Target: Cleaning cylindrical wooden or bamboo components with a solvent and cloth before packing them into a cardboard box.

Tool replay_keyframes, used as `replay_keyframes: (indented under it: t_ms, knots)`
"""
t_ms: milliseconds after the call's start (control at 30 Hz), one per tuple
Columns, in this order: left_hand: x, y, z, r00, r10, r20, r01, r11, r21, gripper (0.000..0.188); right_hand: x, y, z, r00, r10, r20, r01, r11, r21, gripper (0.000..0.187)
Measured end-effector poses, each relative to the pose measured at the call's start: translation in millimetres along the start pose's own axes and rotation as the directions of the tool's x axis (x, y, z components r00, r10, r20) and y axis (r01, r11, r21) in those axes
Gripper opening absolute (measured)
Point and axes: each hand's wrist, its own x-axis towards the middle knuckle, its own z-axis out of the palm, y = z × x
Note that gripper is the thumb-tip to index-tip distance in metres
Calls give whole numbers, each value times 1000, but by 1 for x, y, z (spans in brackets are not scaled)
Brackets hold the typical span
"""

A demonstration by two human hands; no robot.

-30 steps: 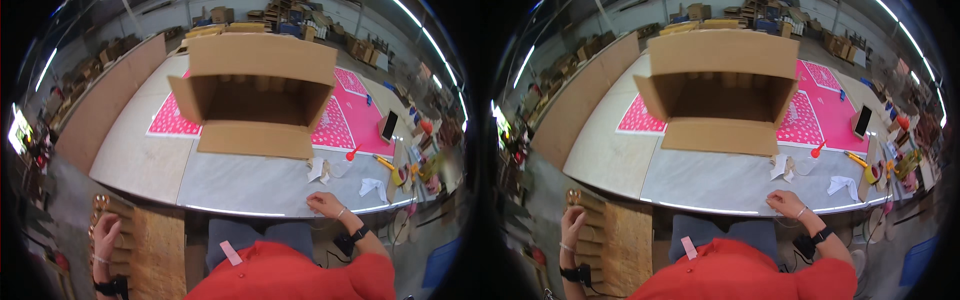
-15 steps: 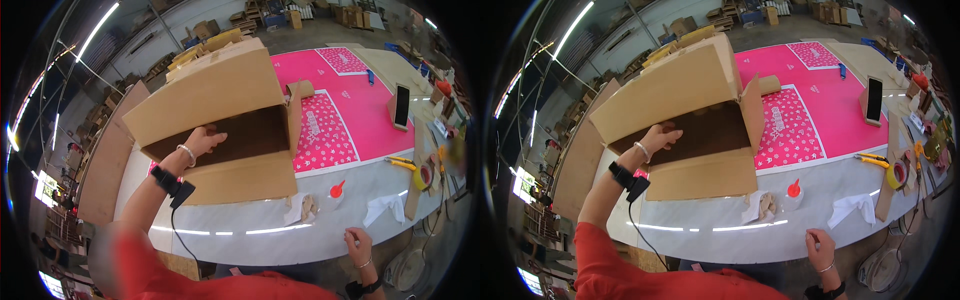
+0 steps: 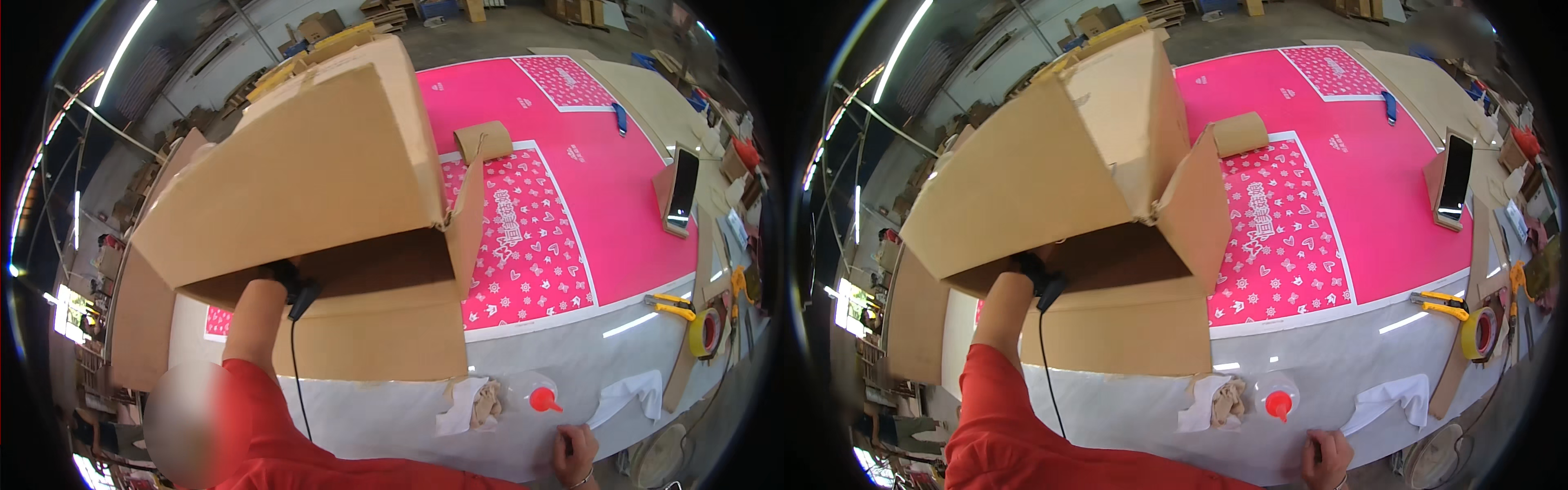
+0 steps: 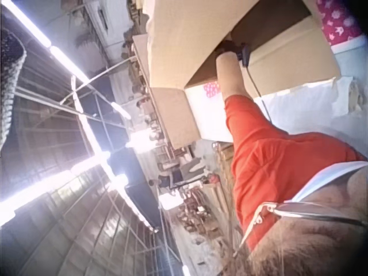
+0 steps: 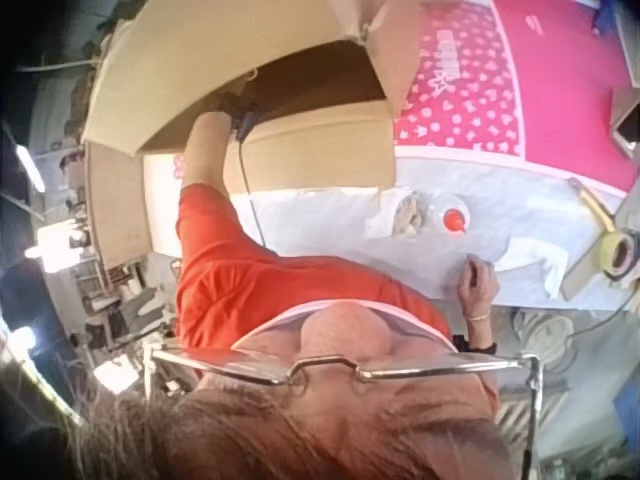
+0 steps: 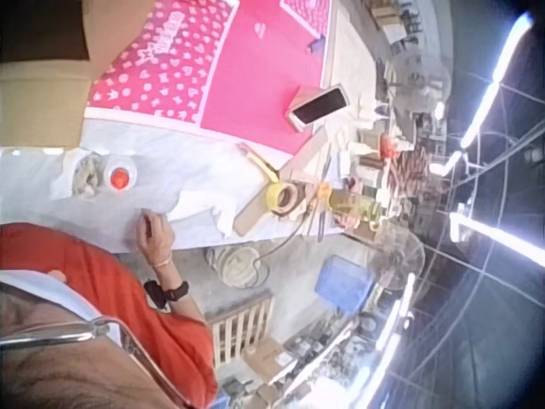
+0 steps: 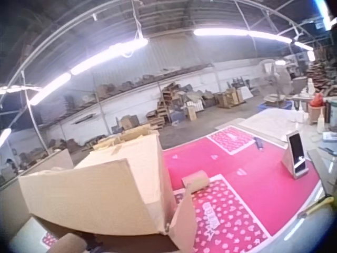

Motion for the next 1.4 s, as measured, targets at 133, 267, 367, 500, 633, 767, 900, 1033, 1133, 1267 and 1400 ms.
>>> replay_keyframes:
  t_ms: [133,267,367,500,633,767,900,1033,1133,1267,1400]
  knots:
    - [-10,-3,-18,997,-41,58,39,998,43,56,5,-3,-2,999,-32,44,31,999,24,16]
    - [-15,-15,-39,992,-121,44,115,986,123,55,-1,1,-6,997,-21,77,15,997,73,15]
    - [-27,-14,-24,984,-177,20,170,968,184,54,-1,7,-6,994,-49,94,41,996,80,14]
    - [-43,-29,-37,976,-216,25,203,945,255,53,2,7,-6,995,-61,74,55,996,75,14]
    - [-37,-33,-43,970,-242,-15,242,961,131,58,3,11,-5,994,-108,13,106,990,95,13]
    - [-1,-14,-2,987,-156,-32,158,985,76,58,0,7,-4,998,-56,5,56,995,77,14]
    - [32,-11,41,997,-70,-41,70,998,-11,59,-6,2,-7,999,-3,43,0,997,74,14]
    - [69,-36,45,999,-14,-52,9,994,-108,59,-1,-1,-6,998,17,56,-20,998,53,13]
    - [65,-77,54,998,12,-59,-22,986,-168,59,1,-5,-3,996,42,73,-40,999,-18,14]
    - [60,-117,57,995,52,-83,-71,967,-245,60,1,-4,1,996,66,59,-65,998,-15,15]
    - [61,-145,48,988,106,-115,-137,938,-319,60,-1,-6,2,995,85,42,-83,995,-51,15]
